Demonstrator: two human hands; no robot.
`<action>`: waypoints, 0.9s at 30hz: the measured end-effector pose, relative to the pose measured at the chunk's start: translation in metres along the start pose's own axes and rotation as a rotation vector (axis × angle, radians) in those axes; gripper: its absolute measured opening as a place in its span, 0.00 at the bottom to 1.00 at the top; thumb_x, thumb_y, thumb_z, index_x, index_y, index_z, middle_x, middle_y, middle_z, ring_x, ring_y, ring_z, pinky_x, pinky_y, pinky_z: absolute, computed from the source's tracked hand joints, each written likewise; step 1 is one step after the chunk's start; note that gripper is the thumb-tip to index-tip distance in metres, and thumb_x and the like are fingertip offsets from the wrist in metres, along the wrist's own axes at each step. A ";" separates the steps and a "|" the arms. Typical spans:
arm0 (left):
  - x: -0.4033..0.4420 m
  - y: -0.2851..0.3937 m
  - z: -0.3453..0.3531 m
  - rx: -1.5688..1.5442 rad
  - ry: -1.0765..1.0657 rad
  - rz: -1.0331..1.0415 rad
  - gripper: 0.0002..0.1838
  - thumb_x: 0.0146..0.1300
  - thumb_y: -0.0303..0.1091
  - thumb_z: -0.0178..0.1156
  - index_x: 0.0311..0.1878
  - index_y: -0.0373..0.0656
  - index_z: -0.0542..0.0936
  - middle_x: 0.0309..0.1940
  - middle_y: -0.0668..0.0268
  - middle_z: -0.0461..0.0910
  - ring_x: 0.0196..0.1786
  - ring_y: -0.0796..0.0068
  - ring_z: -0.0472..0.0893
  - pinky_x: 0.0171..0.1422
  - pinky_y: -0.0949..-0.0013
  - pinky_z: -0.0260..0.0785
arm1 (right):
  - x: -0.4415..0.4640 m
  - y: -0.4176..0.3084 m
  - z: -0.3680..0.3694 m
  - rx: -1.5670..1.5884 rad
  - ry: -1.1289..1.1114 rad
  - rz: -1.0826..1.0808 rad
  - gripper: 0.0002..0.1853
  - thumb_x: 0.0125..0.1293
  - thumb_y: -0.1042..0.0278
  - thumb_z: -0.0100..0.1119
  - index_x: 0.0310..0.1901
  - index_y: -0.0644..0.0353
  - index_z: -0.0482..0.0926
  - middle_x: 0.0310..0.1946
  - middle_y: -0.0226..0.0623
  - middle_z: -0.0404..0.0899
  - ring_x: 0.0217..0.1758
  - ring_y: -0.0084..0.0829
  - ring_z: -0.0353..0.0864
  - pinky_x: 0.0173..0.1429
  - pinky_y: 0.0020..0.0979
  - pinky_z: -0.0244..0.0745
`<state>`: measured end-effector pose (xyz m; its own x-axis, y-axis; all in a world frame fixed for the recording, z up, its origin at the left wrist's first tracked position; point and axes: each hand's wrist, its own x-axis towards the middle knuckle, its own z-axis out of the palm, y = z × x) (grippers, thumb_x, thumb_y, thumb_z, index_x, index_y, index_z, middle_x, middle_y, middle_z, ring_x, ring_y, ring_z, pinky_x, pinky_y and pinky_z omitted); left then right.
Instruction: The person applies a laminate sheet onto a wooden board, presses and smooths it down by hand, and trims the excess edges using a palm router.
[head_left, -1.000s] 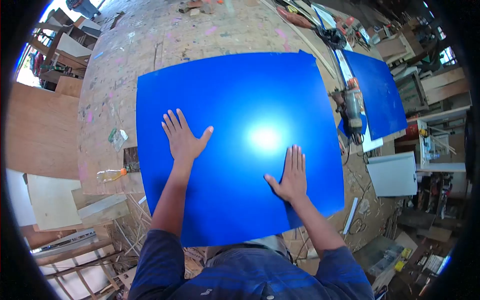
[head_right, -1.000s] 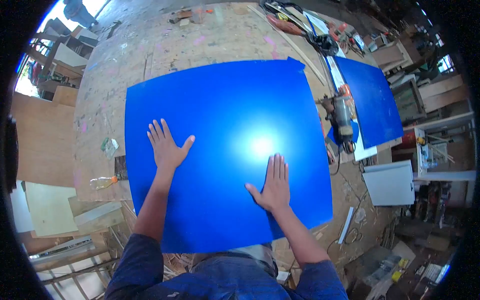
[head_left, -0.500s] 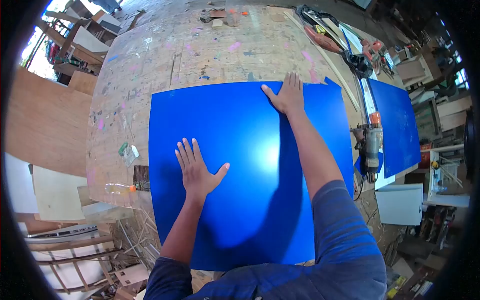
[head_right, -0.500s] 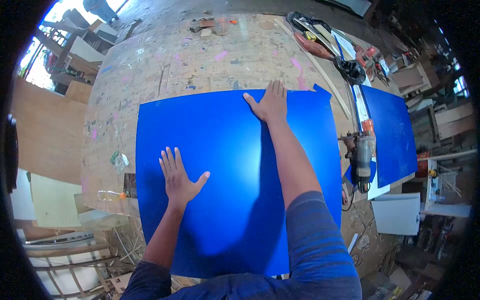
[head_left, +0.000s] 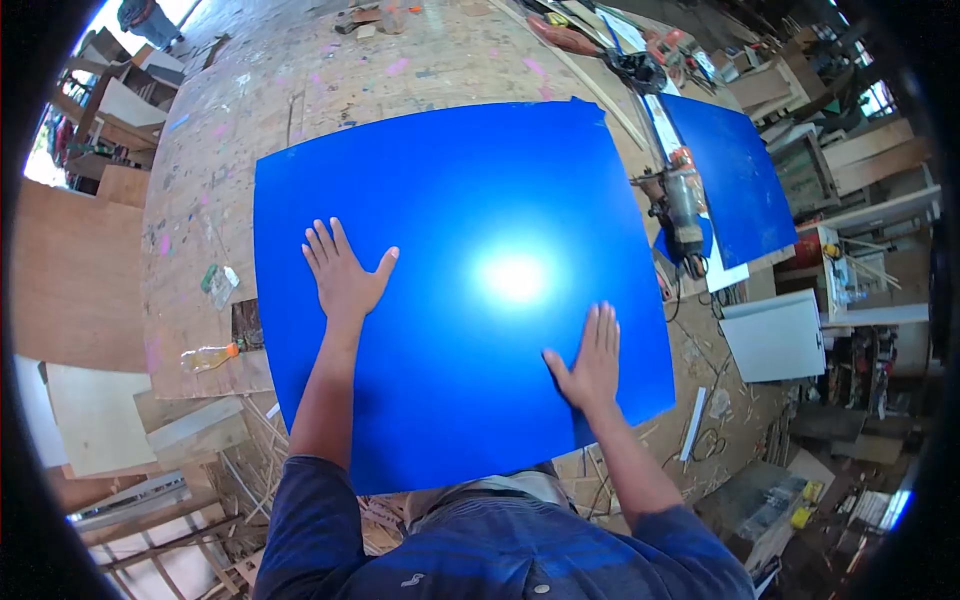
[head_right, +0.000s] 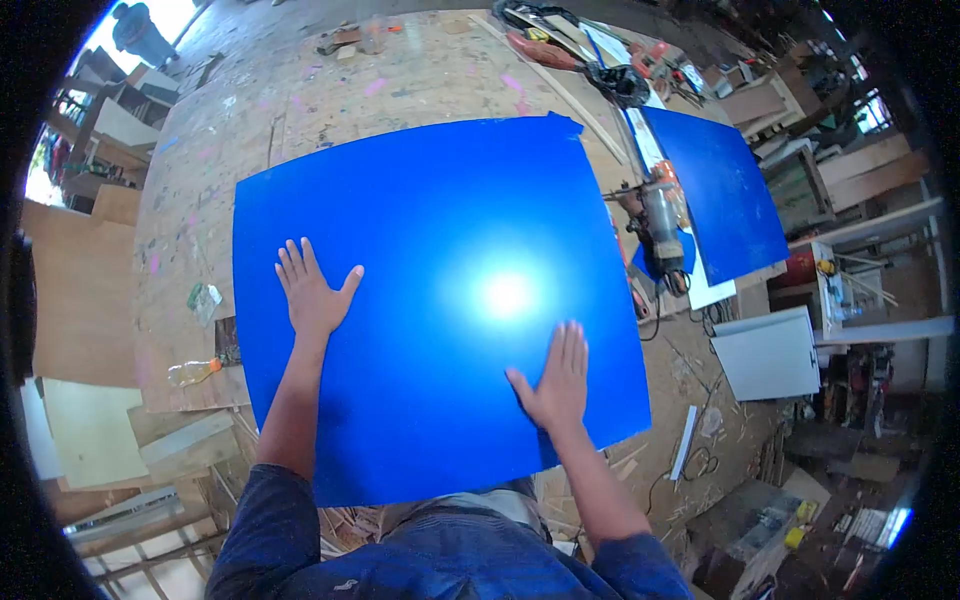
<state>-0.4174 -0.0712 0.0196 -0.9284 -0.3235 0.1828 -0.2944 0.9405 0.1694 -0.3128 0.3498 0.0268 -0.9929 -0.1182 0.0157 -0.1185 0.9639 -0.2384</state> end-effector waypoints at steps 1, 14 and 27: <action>-0.001 -0.002 0.003 0.004 0.002 0.003 0.67 0.71 0.78 0.62 0.89 0.27 0.54 0.90 0.31 0.49 0.94 0.34 0.45 0.96 0.38 0.34 | -0.037 0.006 -0.005 -0.004 -0.034 0.061 0.63 0.75 0.25 0.61 0.87 0.78 0.51 0.89 0.71 0.47 0.95 0.63 0.43 0.95 0.58 0.39; 0.003 0.003 -0.005 0.024 -0.044 0.015 0.68 0.70 0.78 0.63 0.90 0.27 0.51 0.90 0.30 0.48 0.94 0.34 0.44 0.96 0.38 0.33 | 0.162 -0.014 0.026 -0.040 0.118 0.062 0.70 0.72 0.17 0.58 0.85 0.84 0.48 0.89 0.76 0.45 0.96 0.63 0.38 0.96 0.57 0.33; 0.008 0.006 0.001 -0.004 -0.014 0.015 0.62 0.69 0.67 0.72 0.89 0.30 0.57 0.89 0.34 0.54 0.93 0.36 0.50 0.96 0.38 0.39 | 0.457 -0.052 0.043 -0.030 0.077 0.028 0.71 0.70 0.09 0.46 0.89 0.75 0.48 0.93 0.61 0.43 0.98 0.51 0.36 0.98 0.48 0.29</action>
<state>-0.4270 -0.0683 0.0215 -0.9358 -0.3075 0.1721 -0.2791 0.9450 0.1707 -0.7596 0.2356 0.0042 -0.9937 -0.0735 0.0842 -0.0898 0.9734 -0.2109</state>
